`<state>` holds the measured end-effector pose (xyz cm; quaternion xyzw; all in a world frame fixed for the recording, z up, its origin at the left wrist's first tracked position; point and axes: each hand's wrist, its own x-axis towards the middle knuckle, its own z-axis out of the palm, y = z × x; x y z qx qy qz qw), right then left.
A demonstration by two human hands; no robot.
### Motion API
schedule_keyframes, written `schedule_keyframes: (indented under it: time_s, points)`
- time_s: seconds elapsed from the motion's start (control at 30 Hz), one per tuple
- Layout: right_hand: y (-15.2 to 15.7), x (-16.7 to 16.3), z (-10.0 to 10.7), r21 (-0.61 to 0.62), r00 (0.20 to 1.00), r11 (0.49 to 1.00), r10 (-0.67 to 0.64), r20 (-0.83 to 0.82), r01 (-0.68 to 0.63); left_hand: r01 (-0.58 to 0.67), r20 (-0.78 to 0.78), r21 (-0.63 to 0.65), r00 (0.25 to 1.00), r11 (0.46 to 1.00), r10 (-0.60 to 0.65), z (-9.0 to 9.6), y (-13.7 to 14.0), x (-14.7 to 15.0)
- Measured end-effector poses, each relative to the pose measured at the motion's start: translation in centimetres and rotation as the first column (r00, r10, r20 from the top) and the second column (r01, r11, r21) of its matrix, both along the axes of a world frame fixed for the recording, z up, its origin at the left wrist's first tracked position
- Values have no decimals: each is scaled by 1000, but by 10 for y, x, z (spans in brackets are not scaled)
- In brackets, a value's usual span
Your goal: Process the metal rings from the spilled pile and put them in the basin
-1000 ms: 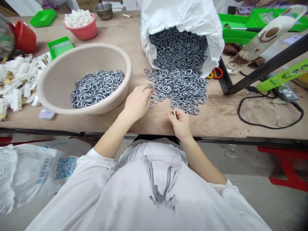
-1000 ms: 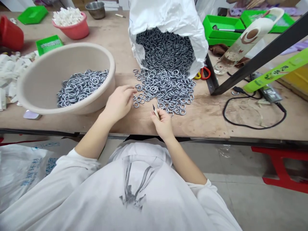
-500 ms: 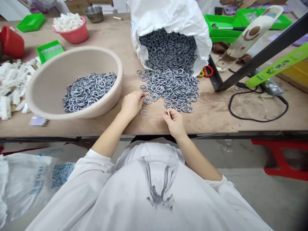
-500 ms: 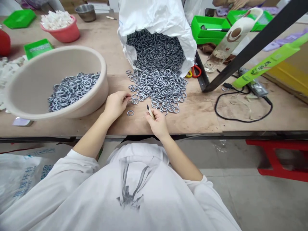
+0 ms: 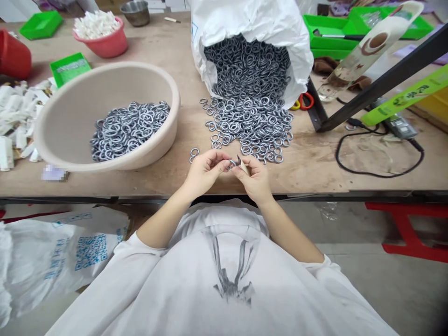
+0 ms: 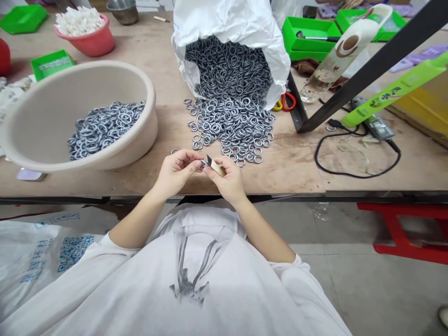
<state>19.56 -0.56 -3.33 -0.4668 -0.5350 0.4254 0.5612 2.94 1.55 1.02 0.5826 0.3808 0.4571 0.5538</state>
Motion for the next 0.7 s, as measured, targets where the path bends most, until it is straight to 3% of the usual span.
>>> schedule_keyframes:
  time_s: [0.07, 0.23, 0.4, 0.57, 0.7]
  points:
    - [0, -2, 1, -22, 999, 1000, 14, -30, -15, -17, 43, -26, 999, 1000, 18, 0, -2, 2]
    - [-1, -14, -3, -71, 976, 994, -101, -195, 88, -94, 257, -165, 957, 982, 135, -13, -11, 18]
    - [-7, -23, -4, -35, 987, 993, -116, -111, 113, -12, 410, -364, 896, 931, 172, -23, -16, 29]
    - [-10, -13, 1, 73, 993, 990, -117, -16, 117, 53, 408, -358, 907, 932, 105, -20, -13, 19]
    - [-8, -1, 7, 88, 996, 992, -88, -29, 90, 122, 331, -332, 944, 935, -6, -17, -10, 7]
